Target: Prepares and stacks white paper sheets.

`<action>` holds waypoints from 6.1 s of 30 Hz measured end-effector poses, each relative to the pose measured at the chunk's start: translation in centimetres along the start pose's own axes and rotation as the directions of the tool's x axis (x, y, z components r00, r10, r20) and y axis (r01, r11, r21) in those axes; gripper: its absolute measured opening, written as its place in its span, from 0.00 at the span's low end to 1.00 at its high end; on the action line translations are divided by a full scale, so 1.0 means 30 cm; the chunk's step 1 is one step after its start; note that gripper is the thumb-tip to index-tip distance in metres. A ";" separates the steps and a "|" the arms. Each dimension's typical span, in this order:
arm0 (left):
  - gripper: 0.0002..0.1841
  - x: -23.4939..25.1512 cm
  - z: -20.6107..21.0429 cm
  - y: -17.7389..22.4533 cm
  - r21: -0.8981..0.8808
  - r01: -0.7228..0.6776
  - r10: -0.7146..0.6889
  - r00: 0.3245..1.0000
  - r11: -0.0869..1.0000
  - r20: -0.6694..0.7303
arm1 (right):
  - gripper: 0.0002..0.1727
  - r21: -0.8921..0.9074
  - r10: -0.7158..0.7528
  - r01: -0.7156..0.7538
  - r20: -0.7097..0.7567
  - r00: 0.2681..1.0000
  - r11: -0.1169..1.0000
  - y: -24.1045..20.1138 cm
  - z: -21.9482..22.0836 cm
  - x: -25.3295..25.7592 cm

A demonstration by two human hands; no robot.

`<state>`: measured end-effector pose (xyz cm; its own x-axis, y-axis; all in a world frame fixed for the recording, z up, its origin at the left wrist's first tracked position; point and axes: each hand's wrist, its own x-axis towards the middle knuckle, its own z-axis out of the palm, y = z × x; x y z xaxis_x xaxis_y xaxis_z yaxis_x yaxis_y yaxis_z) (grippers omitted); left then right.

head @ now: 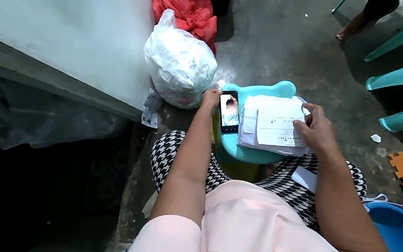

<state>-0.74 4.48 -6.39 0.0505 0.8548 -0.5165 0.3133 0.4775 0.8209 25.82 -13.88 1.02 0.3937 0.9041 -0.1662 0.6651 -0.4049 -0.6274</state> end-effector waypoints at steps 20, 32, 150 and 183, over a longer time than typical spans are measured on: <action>0.16 0.033 0.014 -0.007 -0.284 -0.046 0.029 0.998 0.958 -0.061 | 0.32 0.007 -0.002 0.002 0.002 1.000 1.000 0.012 0.003 0.007; 0.19 0.029 0.010 -0.020 -0.341 0.005 -0.015 0.999 0.940 -0.028 | 0.31 0.005 -0.004 0.004 -0.005 1.000 1.000 0.009 0.003 0.001; 0.11 -0.792 0.469 0.081 -0.374 -0.637 0.661 0.294 0.674 0.691 | 0.14 0.194 -0.406 0.456 -0.251 0.879 0.868 0.236 -0.213 -0.516; 0.11 -0.702 0.292 0.061 -0.524 -0.242 0.566 0.512 0.816 0.646 | 0.10 0.598 -0.477 0.468 -0.158 0.865 0.651 0.024 -0.057 -0.401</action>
<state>7.08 -14.42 3.87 0.8160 0.5765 0.0432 -0.2537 0.2900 0.9228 22.65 -25.28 3.87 0.1237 0.9532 0.2758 0.2379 0.2414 -0.9408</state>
